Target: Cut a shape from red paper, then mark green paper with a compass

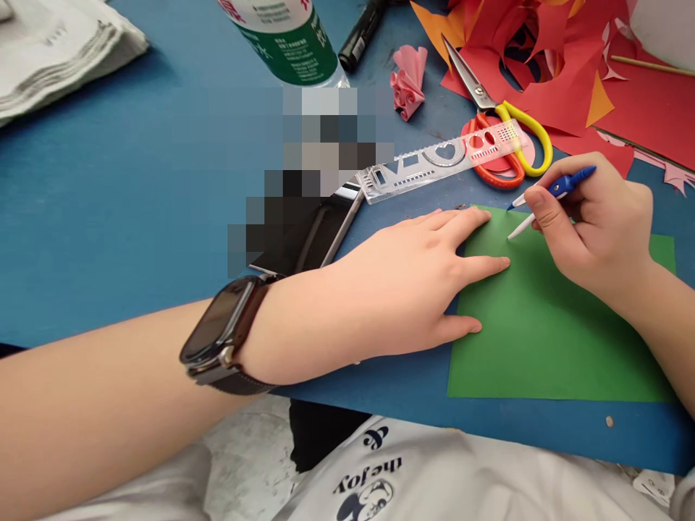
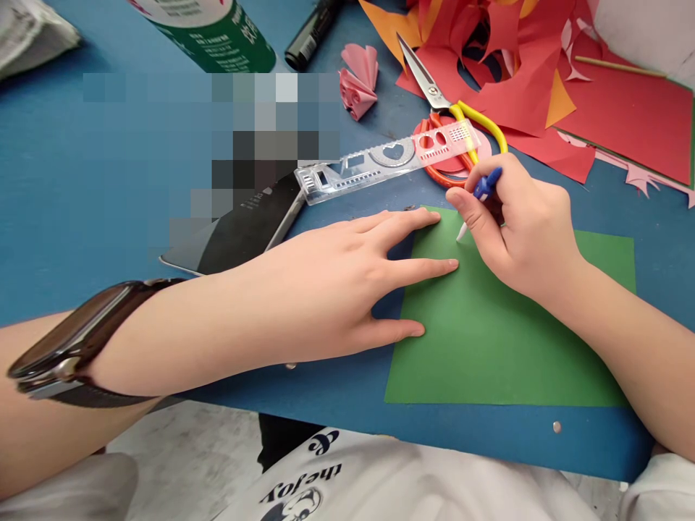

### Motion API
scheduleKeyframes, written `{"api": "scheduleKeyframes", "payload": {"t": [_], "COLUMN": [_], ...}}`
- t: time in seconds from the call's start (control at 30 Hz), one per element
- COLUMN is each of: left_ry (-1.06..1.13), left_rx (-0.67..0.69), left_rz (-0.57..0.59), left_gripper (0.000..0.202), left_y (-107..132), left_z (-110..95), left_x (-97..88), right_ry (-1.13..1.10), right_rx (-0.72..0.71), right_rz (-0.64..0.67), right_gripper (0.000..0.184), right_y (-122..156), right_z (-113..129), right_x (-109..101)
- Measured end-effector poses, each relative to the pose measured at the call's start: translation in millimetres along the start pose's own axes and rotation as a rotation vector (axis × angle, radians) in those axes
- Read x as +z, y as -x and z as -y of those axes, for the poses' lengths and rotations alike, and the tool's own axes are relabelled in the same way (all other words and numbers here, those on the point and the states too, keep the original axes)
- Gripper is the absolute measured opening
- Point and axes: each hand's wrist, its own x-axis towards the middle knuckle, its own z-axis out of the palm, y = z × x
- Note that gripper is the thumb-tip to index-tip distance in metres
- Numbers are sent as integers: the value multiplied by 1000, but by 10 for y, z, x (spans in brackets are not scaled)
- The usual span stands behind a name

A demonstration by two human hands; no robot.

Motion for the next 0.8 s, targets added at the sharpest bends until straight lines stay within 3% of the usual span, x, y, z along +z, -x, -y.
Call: {"api": "scheduleKeyframes", "payload": {"t": [0.8], "left_ry": [13], "left_rx": [-7], "left_rz": [23], "left_gripper": [70], "left_y": [-20], "left_z": [3], "left_x": [0], "right_ry": [-15], "right_rx": [-7], "right_rz": [-26], "right_gripper": [28], "right_y": [17], "right_z": [6], "right_x": [20]}}
